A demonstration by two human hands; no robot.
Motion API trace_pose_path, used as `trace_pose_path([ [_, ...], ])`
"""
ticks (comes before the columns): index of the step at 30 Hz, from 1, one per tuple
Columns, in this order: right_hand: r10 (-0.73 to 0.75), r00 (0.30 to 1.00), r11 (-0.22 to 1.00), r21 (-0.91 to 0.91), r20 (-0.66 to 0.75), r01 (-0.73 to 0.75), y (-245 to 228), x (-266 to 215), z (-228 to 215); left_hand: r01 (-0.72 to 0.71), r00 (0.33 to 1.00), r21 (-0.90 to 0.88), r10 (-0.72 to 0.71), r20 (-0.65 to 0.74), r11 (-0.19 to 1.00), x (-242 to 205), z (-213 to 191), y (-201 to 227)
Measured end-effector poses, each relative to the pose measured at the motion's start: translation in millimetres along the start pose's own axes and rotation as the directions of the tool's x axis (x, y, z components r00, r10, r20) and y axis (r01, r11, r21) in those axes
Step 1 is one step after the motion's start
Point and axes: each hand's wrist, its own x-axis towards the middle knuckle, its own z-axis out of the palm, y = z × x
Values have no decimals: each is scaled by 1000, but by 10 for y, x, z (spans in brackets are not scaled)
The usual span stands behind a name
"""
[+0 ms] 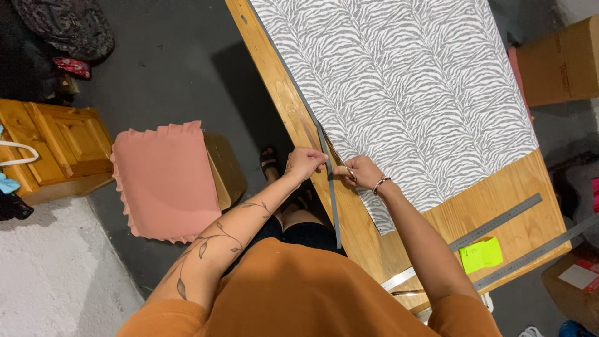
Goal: The person uses scissors to cut a piece of zebra-print fabric on a wooden table, then cuts a strip from a large roll of dark gray fabric. They fold the cut zebra-print piece and place it on a nearby surface, then unfold the gray fabric roll and place a zebra-print piece on top of it.
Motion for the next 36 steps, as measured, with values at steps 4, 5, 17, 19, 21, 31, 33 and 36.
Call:
trace_pose_path([
  [4,6,1000,1000,-4,3,-6,-37,52,-15,4,1000,16,-4,-1,1000,-23,-13,17],
  [5,13,1000,1000,-4,-3,-13,-45,88,-31,2,1000,19,-2,3,1000,-24,-29,23],
  [17,20,1000,999,-32,-1,-20,-143,269,-86,-11,1000,23,11,9,1000,72,-24,-81],
  [19,11,1000,999,-41,1,-11,-186,280,-67,-9,1000,29,8,12,1000,71,-19,-119],
  [21,27,1000,1000,-2,0,-27,-197,312,-61,-8,1000,25,7,6,1000,92,-32,-123],
  [31,22,1000,999,-30,11,-21,-329,397,-70,-15,1000,39,14,20,999,80,-59,-138],
  [33,23,1000,1000,3,-1,-23,-333,407,-104,-21,999,64,19,32,998,118,-58,-159],
  [36,20,1000,1000,-8,3,-20,-267,459,-99,-17,1000,42,16,23,999,80,-64,-145],
])
